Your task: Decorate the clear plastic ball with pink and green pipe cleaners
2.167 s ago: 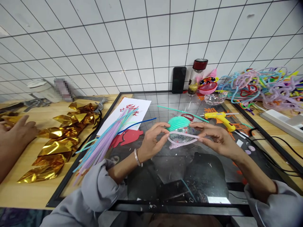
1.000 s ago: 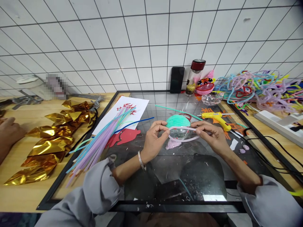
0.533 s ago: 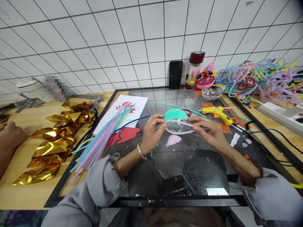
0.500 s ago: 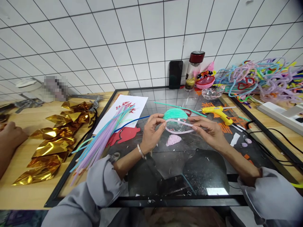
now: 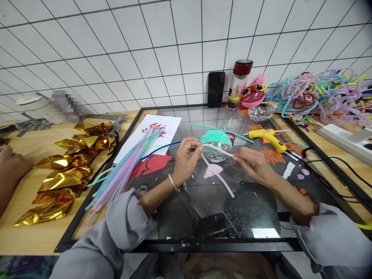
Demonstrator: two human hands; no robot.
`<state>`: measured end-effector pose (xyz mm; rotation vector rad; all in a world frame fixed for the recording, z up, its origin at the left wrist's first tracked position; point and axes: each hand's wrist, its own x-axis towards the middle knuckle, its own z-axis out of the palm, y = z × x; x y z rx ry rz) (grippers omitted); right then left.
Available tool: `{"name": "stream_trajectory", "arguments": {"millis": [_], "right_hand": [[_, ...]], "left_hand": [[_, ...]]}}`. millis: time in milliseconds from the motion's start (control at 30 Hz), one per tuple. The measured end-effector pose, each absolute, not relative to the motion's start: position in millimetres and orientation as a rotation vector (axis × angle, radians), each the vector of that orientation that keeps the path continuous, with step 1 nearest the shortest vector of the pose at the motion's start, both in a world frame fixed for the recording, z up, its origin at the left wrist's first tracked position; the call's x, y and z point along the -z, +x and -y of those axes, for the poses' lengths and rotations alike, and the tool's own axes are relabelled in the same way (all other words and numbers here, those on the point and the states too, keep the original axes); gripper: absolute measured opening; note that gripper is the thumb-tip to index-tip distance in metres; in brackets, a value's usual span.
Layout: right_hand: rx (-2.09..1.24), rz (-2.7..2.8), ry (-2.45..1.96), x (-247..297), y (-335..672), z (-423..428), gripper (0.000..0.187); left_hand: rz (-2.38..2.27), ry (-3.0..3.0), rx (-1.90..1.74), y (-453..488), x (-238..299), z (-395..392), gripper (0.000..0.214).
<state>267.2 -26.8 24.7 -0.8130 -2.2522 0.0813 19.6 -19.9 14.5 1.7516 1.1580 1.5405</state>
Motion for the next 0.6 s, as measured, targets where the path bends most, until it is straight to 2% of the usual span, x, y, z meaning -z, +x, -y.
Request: {"name": "stream_trajectory", "arguments": {"millis": [267, 600], "right_hand": [[-0.159, 2.270, -0.747, -31, 262, 36, 0.015], [-0.138, 2.272, -0.806, -26, 265, 36, 0.020]], "left_hand": [[-1.118, 1.710, -1.498, 20, -12, 27, 0.018], [-0.948, 2.128, -1.556, 16, -21, 36, 0.007]]}}
